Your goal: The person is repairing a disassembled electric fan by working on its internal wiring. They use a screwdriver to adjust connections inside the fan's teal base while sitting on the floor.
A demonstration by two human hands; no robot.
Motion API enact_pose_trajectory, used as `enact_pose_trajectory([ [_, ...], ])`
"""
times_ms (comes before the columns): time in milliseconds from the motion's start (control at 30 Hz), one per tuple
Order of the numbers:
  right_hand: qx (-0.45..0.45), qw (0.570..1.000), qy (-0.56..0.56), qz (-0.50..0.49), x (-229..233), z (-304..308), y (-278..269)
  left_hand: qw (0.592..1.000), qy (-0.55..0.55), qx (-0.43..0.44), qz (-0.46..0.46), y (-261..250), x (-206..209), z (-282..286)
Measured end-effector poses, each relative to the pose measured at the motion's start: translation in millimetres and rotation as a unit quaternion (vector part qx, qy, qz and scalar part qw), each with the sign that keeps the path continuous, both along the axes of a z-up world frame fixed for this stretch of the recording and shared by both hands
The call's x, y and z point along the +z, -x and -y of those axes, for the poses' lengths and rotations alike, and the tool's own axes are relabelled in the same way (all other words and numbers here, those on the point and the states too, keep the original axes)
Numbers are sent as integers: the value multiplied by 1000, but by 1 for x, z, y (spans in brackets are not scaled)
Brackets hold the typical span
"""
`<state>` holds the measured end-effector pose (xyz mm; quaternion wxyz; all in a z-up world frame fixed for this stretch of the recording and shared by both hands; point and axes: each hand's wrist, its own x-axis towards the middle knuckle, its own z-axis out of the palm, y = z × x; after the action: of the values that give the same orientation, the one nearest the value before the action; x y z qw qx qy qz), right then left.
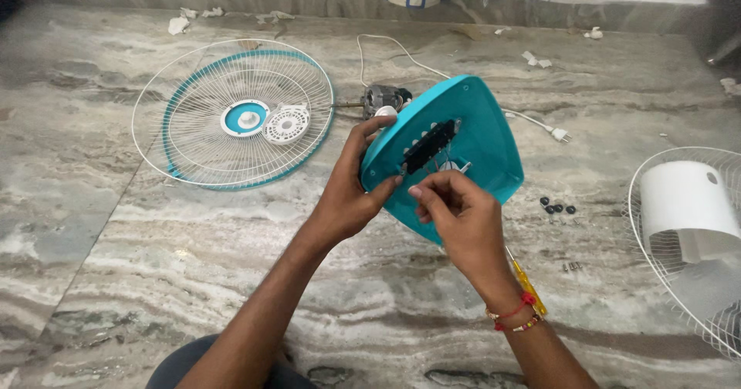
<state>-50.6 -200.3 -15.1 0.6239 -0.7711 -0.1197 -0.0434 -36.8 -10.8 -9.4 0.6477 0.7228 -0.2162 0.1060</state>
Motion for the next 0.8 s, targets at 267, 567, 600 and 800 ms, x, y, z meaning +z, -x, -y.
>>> enact_pose_trajectory([
  [267, 15, 997, -44, 61, -5, -2, -3, 999, 20, -28, -8, 3, -5, -1],
  [567, -5, 996, 16, 88, 3, -5, 3, 994, 67, -73, -52, 5, -4, -6],
  [600, -13, 996, 18, 82, 3, -5, 3, 994, 63, -70, -63, 5, -4, -5],
  [800, -35, 998, -13, 59, 2, -7, 2, 992, 70, -80, -64, 7, 1, -1],
])
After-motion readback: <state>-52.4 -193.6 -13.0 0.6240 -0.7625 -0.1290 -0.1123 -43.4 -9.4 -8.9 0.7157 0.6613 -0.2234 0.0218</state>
